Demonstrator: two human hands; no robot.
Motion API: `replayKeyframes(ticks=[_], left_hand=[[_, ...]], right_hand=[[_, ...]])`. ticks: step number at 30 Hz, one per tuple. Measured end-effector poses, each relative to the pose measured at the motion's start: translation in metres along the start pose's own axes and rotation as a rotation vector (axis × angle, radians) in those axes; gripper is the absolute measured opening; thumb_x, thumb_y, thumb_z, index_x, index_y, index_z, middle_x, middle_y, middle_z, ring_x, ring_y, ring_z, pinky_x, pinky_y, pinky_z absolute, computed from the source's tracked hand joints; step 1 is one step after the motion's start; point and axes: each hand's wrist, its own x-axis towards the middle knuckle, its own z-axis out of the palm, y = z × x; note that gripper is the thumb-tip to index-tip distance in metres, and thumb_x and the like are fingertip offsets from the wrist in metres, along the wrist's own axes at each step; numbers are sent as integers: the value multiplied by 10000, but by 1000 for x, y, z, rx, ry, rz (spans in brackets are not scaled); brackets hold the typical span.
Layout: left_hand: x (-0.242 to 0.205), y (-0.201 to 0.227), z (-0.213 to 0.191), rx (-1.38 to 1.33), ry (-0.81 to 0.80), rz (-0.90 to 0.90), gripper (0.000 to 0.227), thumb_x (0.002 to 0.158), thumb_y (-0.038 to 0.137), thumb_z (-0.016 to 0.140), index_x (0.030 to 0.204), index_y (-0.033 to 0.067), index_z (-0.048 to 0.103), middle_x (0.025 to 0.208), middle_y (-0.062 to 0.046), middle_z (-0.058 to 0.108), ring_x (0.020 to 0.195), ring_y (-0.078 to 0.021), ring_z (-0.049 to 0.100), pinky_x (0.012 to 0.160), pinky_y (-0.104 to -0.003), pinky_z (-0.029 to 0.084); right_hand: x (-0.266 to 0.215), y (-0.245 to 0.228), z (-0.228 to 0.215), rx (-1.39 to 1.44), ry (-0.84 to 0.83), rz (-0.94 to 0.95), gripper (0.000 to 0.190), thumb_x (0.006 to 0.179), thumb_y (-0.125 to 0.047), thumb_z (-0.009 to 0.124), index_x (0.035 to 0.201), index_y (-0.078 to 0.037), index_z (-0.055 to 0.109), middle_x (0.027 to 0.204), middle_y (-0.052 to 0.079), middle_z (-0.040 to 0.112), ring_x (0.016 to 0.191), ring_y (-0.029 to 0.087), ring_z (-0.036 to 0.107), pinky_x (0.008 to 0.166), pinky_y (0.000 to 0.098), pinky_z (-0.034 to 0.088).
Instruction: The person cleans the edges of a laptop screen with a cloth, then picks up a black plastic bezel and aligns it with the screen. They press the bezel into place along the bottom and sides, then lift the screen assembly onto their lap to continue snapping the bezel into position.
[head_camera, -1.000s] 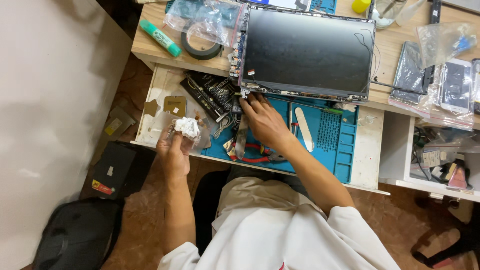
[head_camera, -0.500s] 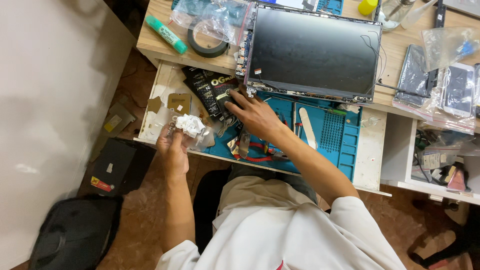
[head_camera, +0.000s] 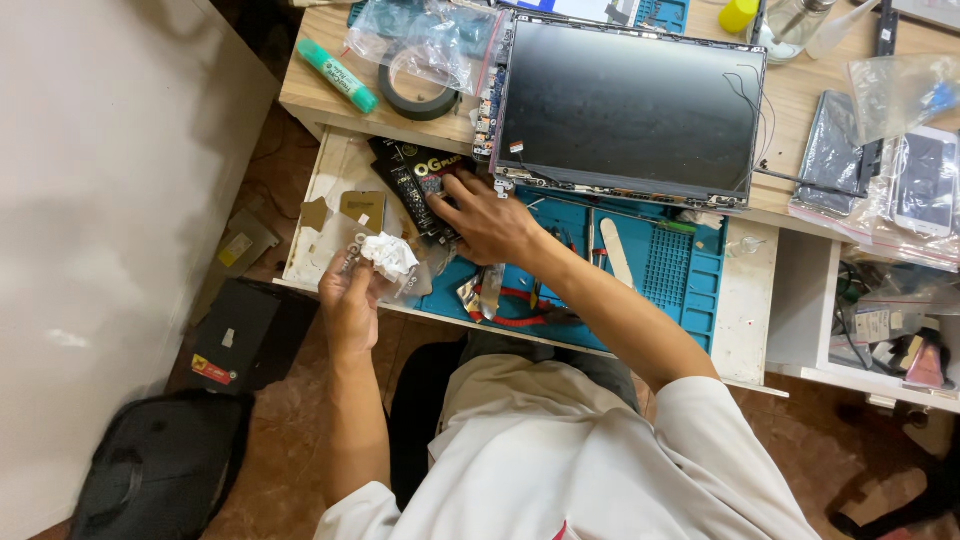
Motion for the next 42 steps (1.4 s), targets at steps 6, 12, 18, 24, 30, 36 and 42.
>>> replayKeyframes(ticks=[6, 12, 18, 24, 30, 36, 42], left_hand=[[-2, 3, 5, -4, -11, -15, 79, 867, 39, 534, 938, 56, 565, 840, -74, 629, 703, -189, 655, 576, -333, 596], [2, -8, -4, -21, -13, -76, 145, 857, 40, 537, 999, 56, 564, 850, -88, 641, 689, -225, 670, 584, -344, 602], [5, -7, -4, -14, -12, -87, 185, 853, 70, 564, 1038, 72, 571, 864, -88, 642, 703, -220, 671, 585, -342, 608], [13, -6, -11, 109, 89, -54, 231, 860, 70, 549, 1088, 90, 513, 805, -70, 585, 660, -215, 659, 581, -385, 599], [38, 1, -12, 98, 117, -99, 157, 852, 62, 559, 1006, 81, 536, 785, -46, 592, 661, -188, 646, 646, -407, 599], [36, 20, 10, 99, 163, -51, 117, 837, 57, 578, 951, 76, 555, 794, -65, 573, 690, -170, 618, 592, -369, 603], [66, 18, -45, 140, 249, 0, 109, 843, 97, 565, 945, 123, 536, 771, -42, 548, 670, -184, 631, 623, -391, 613]], right_hand=[[1, 0, 23, -244, 297, 14, 640, 661, -174, 714, 1245, -211, 454, 1102, 114, 441, 968, 248, 579, 412, 282, 504], [6, -3, 22, -349, 478, -68, 420, 755, -109, 658, 1149, -211, 552, 932, 155, 508, 809, 282, 620, 416, 316, 462], [1, 4, 20, -372, 553, -169, 403, 761, -19, 564, 1148, -129, 533, 828, 207, 557, 684, 319, 626, 479, 357, 470], [-6, 0, 3, -287, 644, -125, 352, 814, -54, 565, 1162, -98, 534, 877, 187, 558, 764, 298, 648, 460, 287, 503], [-8, -20, 13, -213, 710, -165, 317, 830, -86, 559, 1146, -60, 563, 885, 236, 578, 753, 336, 654, 539, 333, 546], [-7, -51, 35, -180, 752, -152, 290, 854, -142, 504, 1125, -58, 562, 927, 280, 580, 804, 407, 635, 664, 416, 527], [-9, -66, 40, -138, 652, -75, 238, 834, -123, 532, 1053, -32, 560, 984, 251, 562, 899, 402, 586, 698, 435, 466]])
